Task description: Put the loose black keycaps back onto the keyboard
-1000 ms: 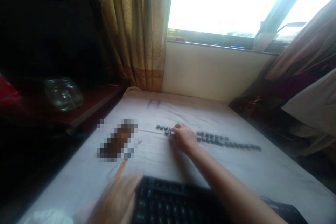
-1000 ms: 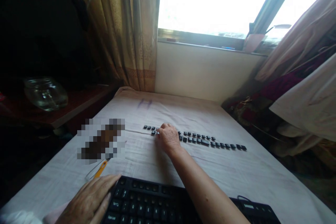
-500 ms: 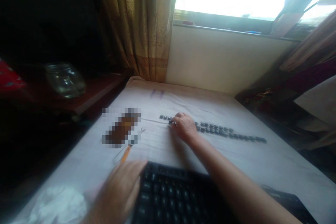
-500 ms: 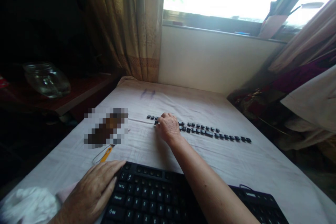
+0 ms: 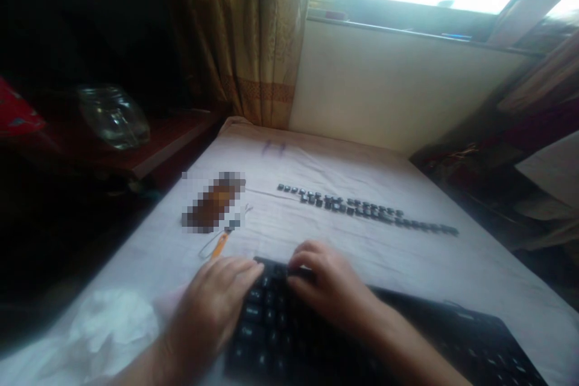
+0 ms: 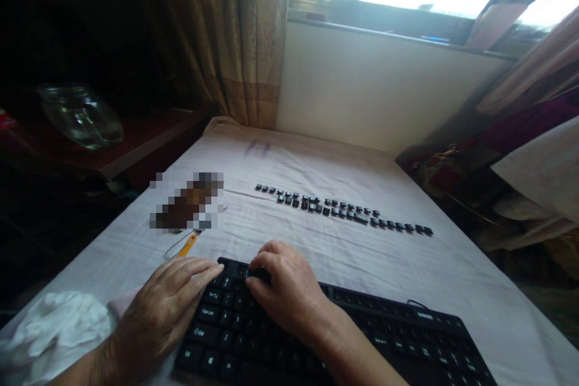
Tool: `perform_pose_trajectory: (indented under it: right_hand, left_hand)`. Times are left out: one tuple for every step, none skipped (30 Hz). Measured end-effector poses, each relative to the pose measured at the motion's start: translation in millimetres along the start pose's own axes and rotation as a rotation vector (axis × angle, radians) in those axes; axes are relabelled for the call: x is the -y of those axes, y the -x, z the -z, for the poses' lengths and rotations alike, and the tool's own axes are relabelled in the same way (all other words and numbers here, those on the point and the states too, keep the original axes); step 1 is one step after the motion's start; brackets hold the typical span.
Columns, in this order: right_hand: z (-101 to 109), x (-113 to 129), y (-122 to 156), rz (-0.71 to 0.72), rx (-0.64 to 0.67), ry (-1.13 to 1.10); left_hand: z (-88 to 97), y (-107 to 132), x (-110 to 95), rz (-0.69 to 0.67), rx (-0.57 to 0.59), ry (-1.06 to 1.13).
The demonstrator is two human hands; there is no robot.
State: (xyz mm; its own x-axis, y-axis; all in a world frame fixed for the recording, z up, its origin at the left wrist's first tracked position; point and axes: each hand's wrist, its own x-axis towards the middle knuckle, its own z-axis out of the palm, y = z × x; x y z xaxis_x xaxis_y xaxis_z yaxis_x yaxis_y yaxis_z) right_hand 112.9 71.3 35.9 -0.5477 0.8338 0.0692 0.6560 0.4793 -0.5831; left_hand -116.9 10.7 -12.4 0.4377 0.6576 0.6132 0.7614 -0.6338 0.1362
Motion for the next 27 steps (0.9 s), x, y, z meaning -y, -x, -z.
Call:
perform_pose_trajectory:
  right_hand:
    - [-4, 0, 3, 0.023, -0.006, 0.004]
    - [-8, 0, 4, 0.046, -0.016, 0.01]
    - [-12, -1, 6, 0.068, -0.027, 0.016]
    - [-15, -1, 6, 0.086, -0.036, 0.024]
    - [-17, -2, 7, 0.101, -0.042, 0.034]
    - [-19, -3, 7, 0.114, -0.045, 0.045]
    - [-21, -3, 7, 0.124, -0.048, 0.057]
    - [-21, -3, 7, 0.133, -0.051, 0.069]
    - [-21, -2, 8, 0.141, -0.056, 0.084]
    - [-21, -1, 8, 0.147, -0.059, 0.1]
    - [-21, 1, 8, 0.151, -0.059, 0.119]
    - [-20, 2, 8, 0.151, -0.055, 0.141]
    - [-20, 4, 8, 0.148, -0.049, 0.165]
    - [-19, 6, 8, 0.143, -0.041, 0.188]
    - [-19, 7, 8, 0.136, -0.034, 0.21]
    - [-19, 9, 8, 0.129, -0.028, 0.228]
    - [-19, 10, 9, 0.122, -0.025, 0.243]
    - [-19, 11, 9, 0.118, -0.024, 0.254]
    - [-19, 11, 9, 0.115, -0.026, 0.262]
    - [-19, 12, 9, 0.115, -0.031, 0.269]
    - [-20, 12, 9, 0.118, -0.036, 0.276]
    - [-20, 12, 9, 0.123, -0.043, 0.285]
    - [-21, 12, 9, 0.128, -0.051, 0.296]
    - [-21, 12, 10, 0.135, -0.059, 0.308]
    - [-22, 12, 10, 0.142, -0.069, 0.317]
    - [-22, 11, 10, 0.15, -0.079, 0.322]
    - [-23, 10, 10, 0.156, -0.091, 0.323]
  left_hand:
    - [0.5, -1, -2, -0.017, -0.012, 0.018]
    - [0.8, -2, -3, -0.035, -0.028, 0.036]
    - [0.9, -3, -5, -0.054, -0.042, 0.05]
    - [0.9, -4, -7, -0.072, -0.054, 0.059]
    - [0.9, -6, -8, -0.087, -0.061, 0.064]
    - [0.9, -7, -9, -0.098, -0.062, 0.066]
    - [0.9, -8, -10, -0.102, -0.063, 0.068]
    - [0.7, -9, -10, -0.101, -0.064, 0.07]
    - [0.5, -10, -10, -0.094, -0.061, 0.072]
    - [0.1, -10, -10, -0.089, -0.057, 0.074]
    - [-0.5, -10, -10, -0.085, -0.049, 0.075]
    - [-1.1, -10, -10, -0.08, -0.038, 0.077]
    - [-1.8, -9, -10, -0.077, -0.027, 0.08]
    - [-2.5, -8, -9, -0.073, -0.013, 0.083]
    - [-3.2, -7, -9, -0.067, -0.003, 0.085]
    - [-3.7, -6, -9, -0.059, 0.006, 0.084]
    - [-4.1, -5, -9, -0.053, 0.018, 0.082]
    - [-4.4, -4, -9, -0.049, 0.03, 0.079]
    - [-4.6, -4, -9, -0.046, 0.04, 0.076]
    - [-4.8, -3, -9, -0.043, 0.052, 0.075]
    - [-4.9, -3, -9, -0.04, 0.061, 0.074]
    - [-5.0, -3, -9, -0.039, 0.068, 0.074]
    - [-5.1, -2, -8, -0.041, 0.075, 0.074]
    - [-5.3, -2, -8, -0.043, 0.08, 0.072]
    - [-5.4, -2, -8, -0.046, 0.087, 0.07]
    - [-5.5, -2, -9, -0.048, 0.094, 0.067]
    - [-5.6, -2, -9, -0.049, 0.1, 0.065]
